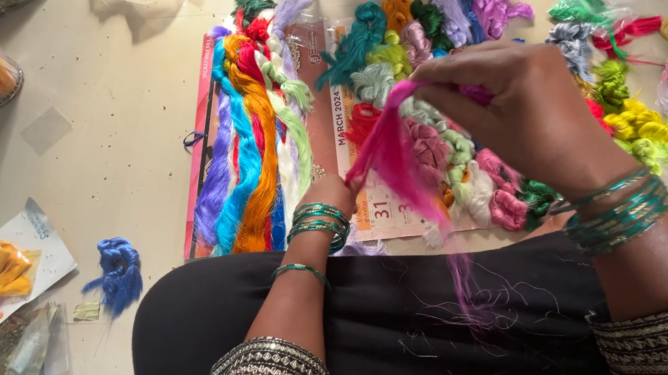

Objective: The person sits on the floor and twists bundles of green and then pink synthetic craft fiber by hand, stretching and rolling the fibers between the palms into tight rope-like strands, then folding and coiling the twisted strand and setting it with the other colored fiber bundles laid out on a calendar on the floor.

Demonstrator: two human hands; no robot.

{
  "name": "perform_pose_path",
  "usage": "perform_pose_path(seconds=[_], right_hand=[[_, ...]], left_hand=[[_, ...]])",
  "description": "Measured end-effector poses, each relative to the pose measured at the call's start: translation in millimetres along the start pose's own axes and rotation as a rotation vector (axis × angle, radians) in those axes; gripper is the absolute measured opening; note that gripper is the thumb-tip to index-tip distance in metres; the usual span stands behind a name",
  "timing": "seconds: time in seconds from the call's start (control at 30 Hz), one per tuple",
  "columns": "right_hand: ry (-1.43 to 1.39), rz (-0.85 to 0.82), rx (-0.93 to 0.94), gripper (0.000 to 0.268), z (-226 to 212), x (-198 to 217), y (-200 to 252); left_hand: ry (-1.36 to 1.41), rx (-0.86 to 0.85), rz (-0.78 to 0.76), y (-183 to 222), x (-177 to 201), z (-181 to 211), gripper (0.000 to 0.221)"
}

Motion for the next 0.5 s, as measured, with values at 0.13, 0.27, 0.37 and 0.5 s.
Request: perform_pose_path(seconds=[0.13,0.27,0.37,0.5], right_hand=[[0.007,0.052,-0.001,0.019,10,8,6],[0.029,0.034,-0.056,0.019,19,9,7],[0.046,-0.029,-0.100,0.019,20,3,6],[0.013,-0.078,-0.091,0.020,19,-6,4]], left_hand=[[-0.123,0.033,0.062,-21,-17,-16,0.062],[-0.088,0.000,0.096,24,21,7,0.054],[0.264,-0.233,0.255,63,61,37,0.036],[0.800,-0.639,0.149,117,98,68,0.027]])
Point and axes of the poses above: each hand's wrist, its own y-axis away from the middle knuckle, its own x-axis out of the back of the hand, z = x × y, the point moved 6 cm from there along -y, towards the middle knuckle, and after that the axes turned 11 degrees about x, right-handed, at the moved point
